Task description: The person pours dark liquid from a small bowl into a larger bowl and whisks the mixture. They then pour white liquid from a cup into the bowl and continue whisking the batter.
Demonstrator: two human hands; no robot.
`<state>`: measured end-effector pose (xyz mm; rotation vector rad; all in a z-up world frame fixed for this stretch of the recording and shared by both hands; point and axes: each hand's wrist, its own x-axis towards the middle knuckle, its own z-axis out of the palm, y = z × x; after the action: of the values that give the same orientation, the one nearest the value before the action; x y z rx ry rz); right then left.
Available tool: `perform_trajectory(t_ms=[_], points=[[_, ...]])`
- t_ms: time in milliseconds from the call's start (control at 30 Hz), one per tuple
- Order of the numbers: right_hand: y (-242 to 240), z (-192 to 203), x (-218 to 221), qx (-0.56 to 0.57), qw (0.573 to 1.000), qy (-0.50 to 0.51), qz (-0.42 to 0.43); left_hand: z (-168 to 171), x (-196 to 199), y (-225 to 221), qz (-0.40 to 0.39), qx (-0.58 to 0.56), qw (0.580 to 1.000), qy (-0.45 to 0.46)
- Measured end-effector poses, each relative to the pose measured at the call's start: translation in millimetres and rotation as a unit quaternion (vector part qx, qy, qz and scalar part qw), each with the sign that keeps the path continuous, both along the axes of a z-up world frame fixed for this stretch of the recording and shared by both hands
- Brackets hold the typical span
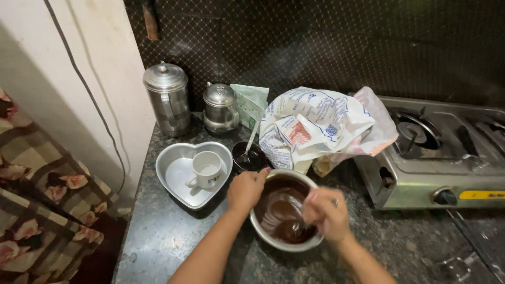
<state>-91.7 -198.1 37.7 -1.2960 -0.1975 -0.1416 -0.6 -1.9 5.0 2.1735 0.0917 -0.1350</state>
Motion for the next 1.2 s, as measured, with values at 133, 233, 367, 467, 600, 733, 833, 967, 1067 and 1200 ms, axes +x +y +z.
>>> perform_trajectory(t_ms=[133,233,367,467,600,733,833,967,1067,1200], points=[[-7,50,10,0.064,0.995,-0.068,-0.034,-3,-2,4,-0.006,0.016,1.0,-0.015],[-7,89,5,0.07,0.987,-0.138,-0.041,1,-6,4,0.005,0.001,1.0,0.0],[4,88,1,0.078,0.979,-0.185,-0.027,5,-14,1,0.008,-0.002,1.0,0.012],[22,45,8,-0.035,0.989,-0.125,-0.072,8,-14,3,0.014,0.003,1.0,0.008],[30,7,13,-0.051,0.998,-0.031,-0.032,6,-15,3,0.009,0.01,1.0,-0.002],[21,43,10,-0.028,0.994,-0.063,-0.089,5,-17,2,0.018,0.017,1.0,0.002],[16,79,-8,0.049,0.99,-0.13,-0.027,8,-13,2,0.022,0.021,1.0,0.0],[25,75,-6,0.004,0.989,-0.14,-0.053,7,-18,2,0.019,0.013,1.0,0.001],[43,41,8,-0.029,0.998,0.009,-0.06,7,-17,1,0.025,0.017,1.0,-0.002],[41,26,3,0.014,0.998,0.03,-0.043,6,-17,2,0.02,0.025,0.999,-0.003]])
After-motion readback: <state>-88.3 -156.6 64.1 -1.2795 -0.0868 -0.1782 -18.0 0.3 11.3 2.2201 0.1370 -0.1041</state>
